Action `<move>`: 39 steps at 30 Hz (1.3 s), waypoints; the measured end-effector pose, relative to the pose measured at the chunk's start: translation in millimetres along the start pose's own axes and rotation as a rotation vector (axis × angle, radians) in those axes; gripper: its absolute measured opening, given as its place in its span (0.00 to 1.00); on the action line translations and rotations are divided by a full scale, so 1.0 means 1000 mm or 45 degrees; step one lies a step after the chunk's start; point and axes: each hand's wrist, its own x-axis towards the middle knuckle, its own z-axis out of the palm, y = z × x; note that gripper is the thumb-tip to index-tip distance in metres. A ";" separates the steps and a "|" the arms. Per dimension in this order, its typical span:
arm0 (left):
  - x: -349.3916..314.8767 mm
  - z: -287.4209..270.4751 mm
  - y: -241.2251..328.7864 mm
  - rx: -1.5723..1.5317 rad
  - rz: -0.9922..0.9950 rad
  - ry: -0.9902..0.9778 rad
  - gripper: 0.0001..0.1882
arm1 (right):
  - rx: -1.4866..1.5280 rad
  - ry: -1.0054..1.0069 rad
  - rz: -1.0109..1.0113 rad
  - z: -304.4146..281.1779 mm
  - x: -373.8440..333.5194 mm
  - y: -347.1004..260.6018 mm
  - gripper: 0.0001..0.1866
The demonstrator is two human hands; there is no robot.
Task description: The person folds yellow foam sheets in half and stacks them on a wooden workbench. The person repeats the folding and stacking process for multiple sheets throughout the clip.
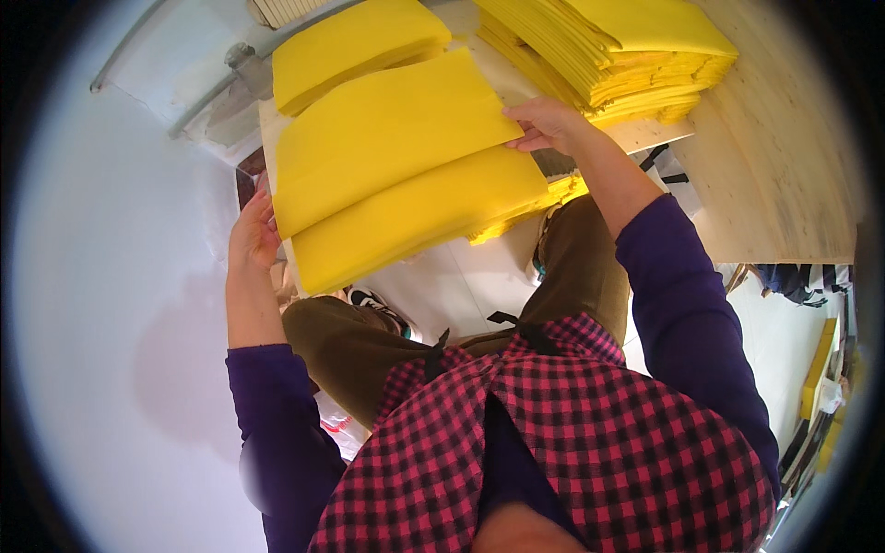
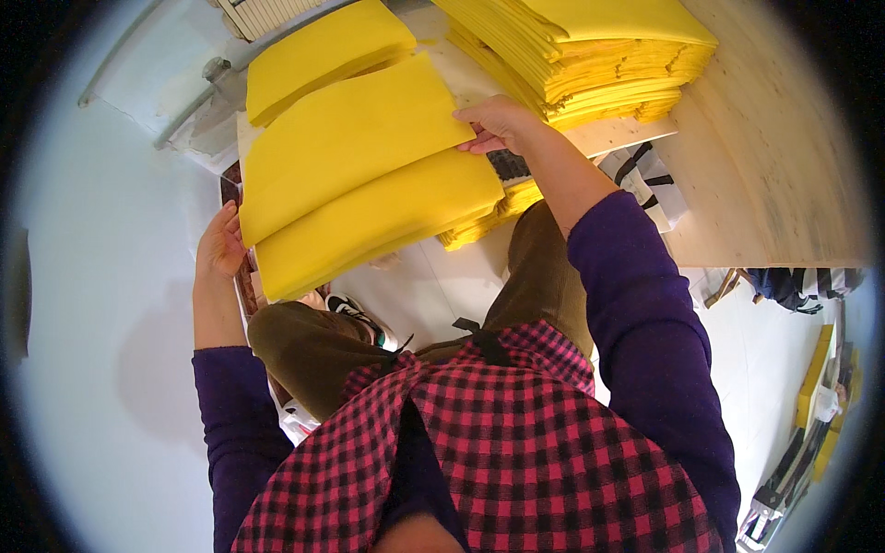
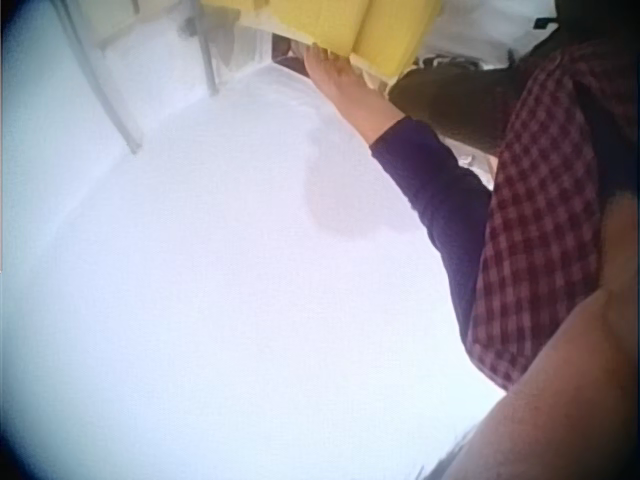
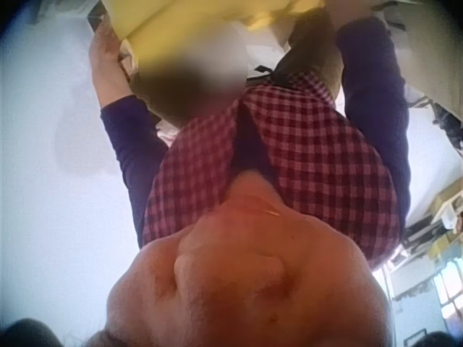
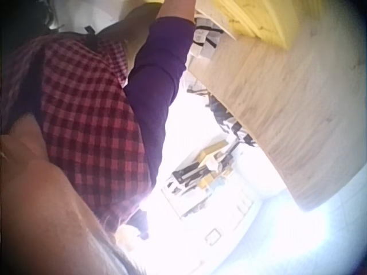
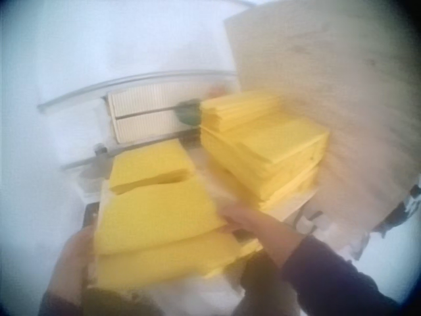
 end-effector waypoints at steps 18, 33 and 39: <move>0.063 0.012 0.025 0.223 -0.093 -0.010 0.12 | 0.063 0.002 -0.096 0.000 0.056 -0.031 0.12; 0.103 0.022 0.037 0.280 -0.141 -0.203 0.13 | -0.256 -0.096 -0.095 -0.006 0.119 -0.055 0.11; 0.095 0.021 0.035 0.365 -0.012 -0.157 0.13 | -0.269 -0.059 -0.225 -0.010 0.118 -0.046 0.07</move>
